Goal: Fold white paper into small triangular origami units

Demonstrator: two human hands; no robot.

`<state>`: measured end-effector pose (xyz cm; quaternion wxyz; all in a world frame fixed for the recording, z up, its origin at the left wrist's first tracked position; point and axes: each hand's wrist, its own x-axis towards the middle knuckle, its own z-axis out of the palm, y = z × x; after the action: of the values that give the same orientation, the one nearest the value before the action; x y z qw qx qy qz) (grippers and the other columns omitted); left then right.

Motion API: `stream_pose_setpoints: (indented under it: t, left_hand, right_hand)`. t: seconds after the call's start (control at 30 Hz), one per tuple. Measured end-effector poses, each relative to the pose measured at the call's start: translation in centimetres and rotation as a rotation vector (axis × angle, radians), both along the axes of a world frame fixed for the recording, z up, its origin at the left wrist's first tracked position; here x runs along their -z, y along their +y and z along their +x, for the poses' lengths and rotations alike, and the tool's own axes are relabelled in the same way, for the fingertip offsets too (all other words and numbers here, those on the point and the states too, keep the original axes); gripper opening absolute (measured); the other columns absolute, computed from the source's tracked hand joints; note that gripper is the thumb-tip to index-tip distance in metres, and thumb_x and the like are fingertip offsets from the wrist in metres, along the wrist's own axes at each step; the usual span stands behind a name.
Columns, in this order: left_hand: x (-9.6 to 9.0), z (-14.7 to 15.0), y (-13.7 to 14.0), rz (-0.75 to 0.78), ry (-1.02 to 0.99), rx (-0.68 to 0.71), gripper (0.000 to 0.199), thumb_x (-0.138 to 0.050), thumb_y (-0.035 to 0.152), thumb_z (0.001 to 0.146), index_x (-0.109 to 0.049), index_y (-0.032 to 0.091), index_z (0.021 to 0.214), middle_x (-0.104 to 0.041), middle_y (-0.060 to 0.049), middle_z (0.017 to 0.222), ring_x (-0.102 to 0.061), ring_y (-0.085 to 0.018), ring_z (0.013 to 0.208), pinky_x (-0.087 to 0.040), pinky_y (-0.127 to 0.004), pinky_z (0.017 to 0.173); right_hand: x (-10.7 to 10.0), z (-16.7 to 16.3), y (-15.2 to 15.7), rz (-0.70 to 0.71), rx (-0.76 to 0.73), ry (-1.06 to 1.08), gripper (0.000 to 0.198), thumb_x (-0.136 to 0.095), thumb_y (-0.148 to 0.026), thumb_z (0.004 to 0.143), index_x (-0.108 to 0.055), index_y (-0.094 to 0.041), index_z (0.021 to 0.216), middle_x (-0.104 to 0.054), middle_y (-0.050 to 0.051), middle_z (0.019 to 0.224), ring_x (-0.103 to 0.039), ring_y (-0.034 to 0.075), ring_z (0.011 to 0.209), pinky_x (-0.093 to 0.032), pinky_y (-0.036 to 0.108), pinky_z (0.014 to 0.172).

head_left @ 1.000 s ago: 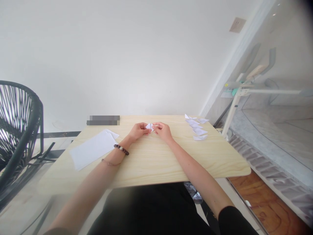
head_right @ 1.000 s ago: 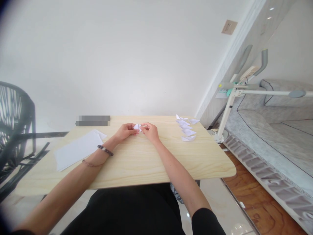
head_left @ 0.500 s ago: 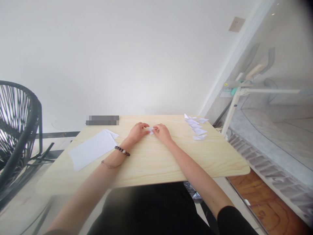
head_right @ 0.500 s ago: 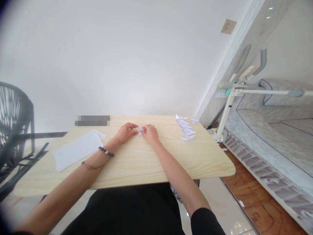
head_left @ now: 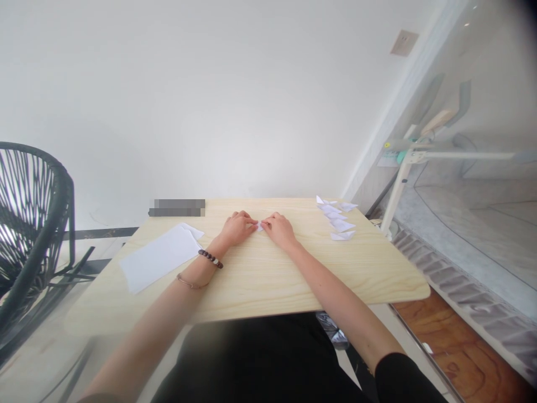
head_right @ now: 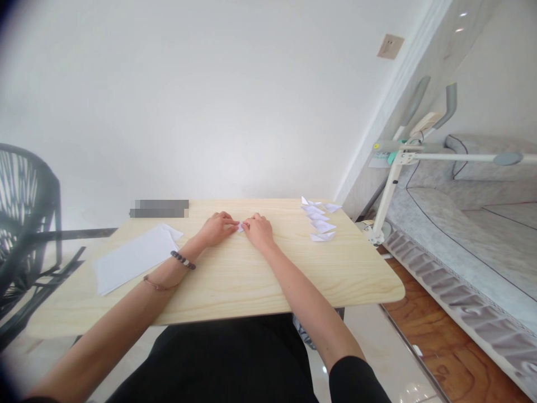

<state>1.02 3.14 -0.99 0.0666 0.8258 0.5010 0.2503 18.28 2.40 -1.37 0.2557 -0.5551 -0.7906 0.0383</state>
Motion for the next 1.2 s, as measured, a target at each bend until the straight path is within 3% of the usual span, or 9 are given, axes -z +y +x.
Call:
stream_pose_setpoints:
  t: [0.23, 0.53, 1.2]
  left_hand:
    - [-0.28, -0.01, -0.55, 0.006, 0.111, -0.025, 0.036, -0.039, 0.048, 0.079, -0.062, 0.029, 0.098, -0.053, -0.004, 0.099, -0.046, -0.021, 0.094, -0.035, -0.033, 0.082]
    - [-0.32, 0.22, -0.87, 0.007, 0.118, -0.047, 0.036, -0.039, 0.047, 0.079, -0.055, 0.032, 0.107, -0.051, -0.004, 0.101, -0.044, -0.023, 0.096, -0.035, -0.037, 0.08]
    - [-0.46, 0.44, -0.88, -0.032, 0.114, -0.073, 0.032, -0.042, 0.046, 0.076, -0.059, 0.031, 0.099, -0.05, -0.004, 0.104, -0.042, -0.026, 0.101, -0.031, -0.043, 0.083]
  right_hand:
    - [-0.42, 0.25, -0.19, -0.075, -0.032, -0.054, 0.033, -0.044, -0.046, 0.079, -0.061, -0.026, 0.1, -0.052, 0.005, 0.099, -0.049, 0.016, 0.092, -0.035, 0.026, 0.081]
    - [0.07, 0.11, -0.14, -0.044, -0.024, -0.017, 0.034, -0.046, -0.044, 0.078, -0.057, -0.025, 0.104, -0.052, 0.005, 0.099, -0.051, 0.015, 0.091, -0.037, 0.026, 0.079]
    - [-0.16, 0.45, 0.14, -0.108, -0.064, -0.051, 0.034, -0.047, -0.044, 0.076, -0.058, -0.027, 0.103, -0.051, 0.003, 0.104, -0.051, 0.016, 0.094, -0.037, 0.027, 0.081]
